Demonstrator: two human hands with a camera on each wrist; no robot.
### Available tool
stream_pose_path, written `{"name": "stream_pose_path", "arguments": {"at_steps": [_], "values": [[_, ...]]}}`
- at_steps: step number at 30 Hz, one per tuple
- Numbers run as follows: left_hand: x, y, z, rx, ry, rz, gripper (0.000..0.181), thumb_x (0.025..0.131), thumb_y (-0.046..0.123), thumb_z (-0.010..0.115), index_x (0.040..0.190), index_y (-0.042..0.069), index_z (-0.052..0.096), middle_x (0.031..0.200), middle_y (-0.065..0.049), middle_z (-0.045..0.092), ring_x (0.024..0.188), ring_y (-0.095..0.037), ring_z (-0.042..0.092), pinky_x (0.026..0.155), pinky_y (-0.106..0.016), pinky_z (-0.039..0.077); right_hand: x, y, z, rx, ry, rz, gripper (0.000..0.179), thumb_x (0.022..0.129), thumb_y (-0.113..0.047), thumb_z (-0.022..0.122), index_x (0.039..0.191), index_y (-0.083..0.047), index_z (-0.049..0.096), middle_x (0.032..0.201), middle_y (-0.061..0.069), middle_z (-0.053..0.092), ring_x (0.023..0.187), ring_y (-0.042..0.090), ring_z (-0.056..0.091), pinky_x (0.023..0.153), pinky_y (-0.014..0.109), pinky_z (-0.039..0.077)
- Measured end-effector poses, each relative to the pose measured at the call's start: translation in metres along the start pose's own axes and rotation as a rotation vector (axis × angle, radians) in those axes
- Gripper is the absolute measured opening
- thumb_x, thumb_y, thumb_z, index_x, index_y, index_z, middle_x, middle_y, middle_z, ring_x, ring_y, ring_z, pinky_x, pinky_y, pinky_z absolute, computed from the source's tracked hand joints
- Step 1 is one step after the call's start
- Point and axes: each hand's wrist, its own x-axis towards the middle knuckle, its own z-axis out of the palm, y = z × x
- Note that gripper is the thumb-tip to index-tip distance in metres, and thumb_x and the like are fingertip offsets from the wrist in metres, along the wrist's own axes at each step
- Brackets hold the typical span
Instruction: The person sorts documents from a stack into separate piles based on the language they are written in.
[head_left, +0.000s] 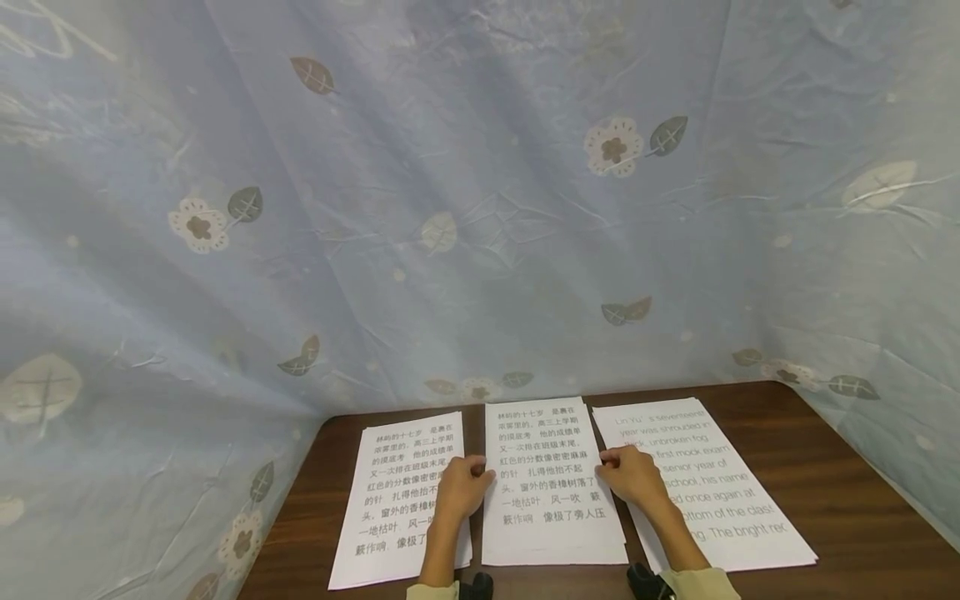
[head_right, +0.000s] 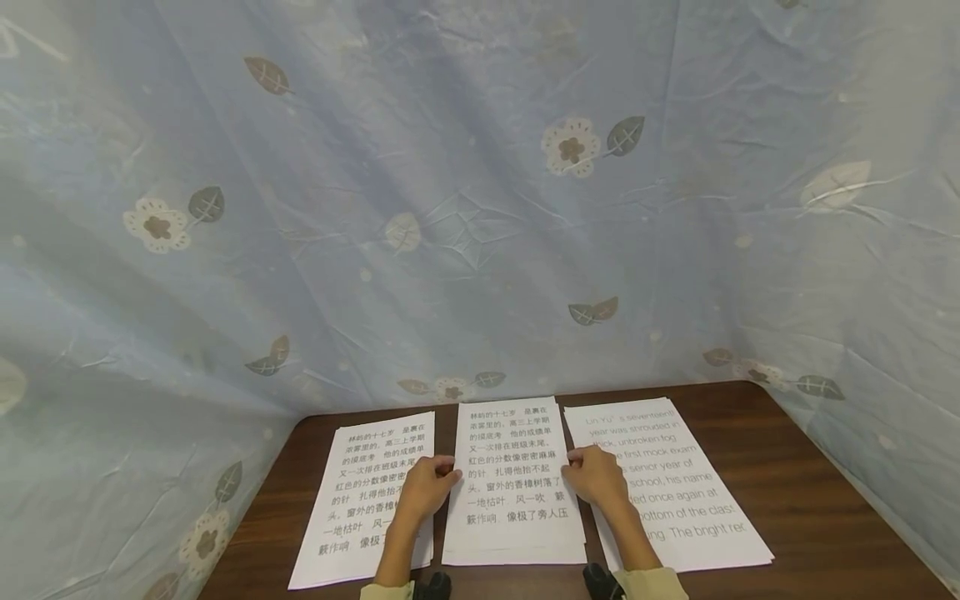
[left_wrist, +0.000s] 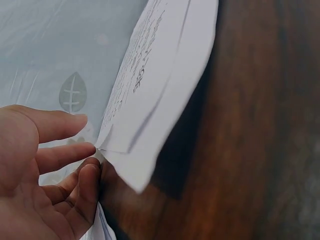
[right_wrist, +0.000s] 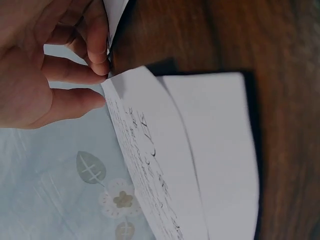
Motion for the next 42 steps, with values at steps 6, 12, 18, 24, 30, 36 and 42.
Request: {"name": "stream_pose_path", "arguments": {"at_steps": [6,12,18,24,30,36,42], "values": [[-0.002,0.001,0.001,-0.011,0.004,-0.007,0.039,0.094,0.017,0.077,0.128,-0.002,0.075,0.105,-0.013,0.076,0.084,-0.017,0.066,0.073,-0.035,0.057,-0.001,0.0,0.0,0.011,0.002,-0.012,0.036,0.092,-0.016,0.074,0.121,0.005,0.077,0.095,0.008,0.077,0.082,0.02,0.065,0.066,0.031,0.049],[-0.003,0.004,0.001,-0.034,0.027,-0.004,0.04,0.093,0.016,0.077,0.129,-0.001,0.074,0.108,-0.013,0.076,0.091,-0.02,0.069,0.079,-0.038,0.059,-0.001,-0.004,-0.002,0.038,0.01,-0.036,0.036,0.091,-0.013,0.076,0.122,0.005,0.076,0.096,0.006,0.075,0.086,0.02,0.065,0.071,0.032,0.05],[-0.005,0.007,0.002,-0.082,0.053,-0.009,0.041,0.089,0.009,0.078,0.129,-0.001,0.073,0.105,-0.01,0.075,0.089,-0.018,0.068,0.078,-0.034,0.058,-0.001,-0.009,-0.003,0.093,0.023,-0.051,0.039,0.088,-0.006,0.078,0.125,0.006,0.073,0.092,0.006,0.073,0.083,0.019,0.066,0.07,0.032,0.052],[-0.005,0.009,0.005,-0.102,0.083,-0.015,0.043,0.086,0.003,0.077,0.129,-0.001,0.073,0.097,-0.008,0.072,0.08,-0.015,0.063,0.068,-0.026,0.054,-0.002,-0.01,-0.002,0.115,0.033,-0.034,0.037,0.088,-0.003,0.074,0.123,0.008,0.073,0.088,0.005,0.073,0.078,0.017,0.064,0.066,0.029,0.05],[-0.003,0.01,0.007,-0.108,0.118,-0.014,0.04,0.086,0.003,0.078,0.126,0.003,0.075,0.094,-0.003,0.073,0.079,-0.012,0.063,0.069,-0.024,0.052,-0.004,-0.012,-0.004,0.119,0.039,-0.046,0.035,0.088,-0.003,0.072,0.122,0.005,0.076,0.094,0.007,0.075,0.088,0.023,0.071,0.068,0.031,0.054],[-0.001,0.011,0.006,-0.131,0.142,0.021,0.039,0.084,0.001,0.078,0.123,0.003,0.077,0.093,-0.004,0.073,0.08,-0.014,0.062,0.07,-0.025,0.051,-0.004,-0.014,-0.008,0.135,0.054,-0.054,0.034,0.089,-0.004,0.071,0.122,0.001,0.077,0.098,0.007,0.076,0.093,0.025,0.073,0.068,0.029,0.054],[-0.001,0.013,0.002,-0.164,0.138,0.031,0.04,0.084,-0.003,0.076,0.123,0.001,0.076,0.095,-0.008,0.073,0.081,-0.015,0.063,0.069,-0.023,0.051,-0.004,-0.016,-0.011,0.145,0.057,-0.057,0.035,0.09,-0.004,0.071,0.124,0.002,0.076,0.097,0.007,0.075,0.09,0.022,0.072,0.067,0.029,0.052]]}}
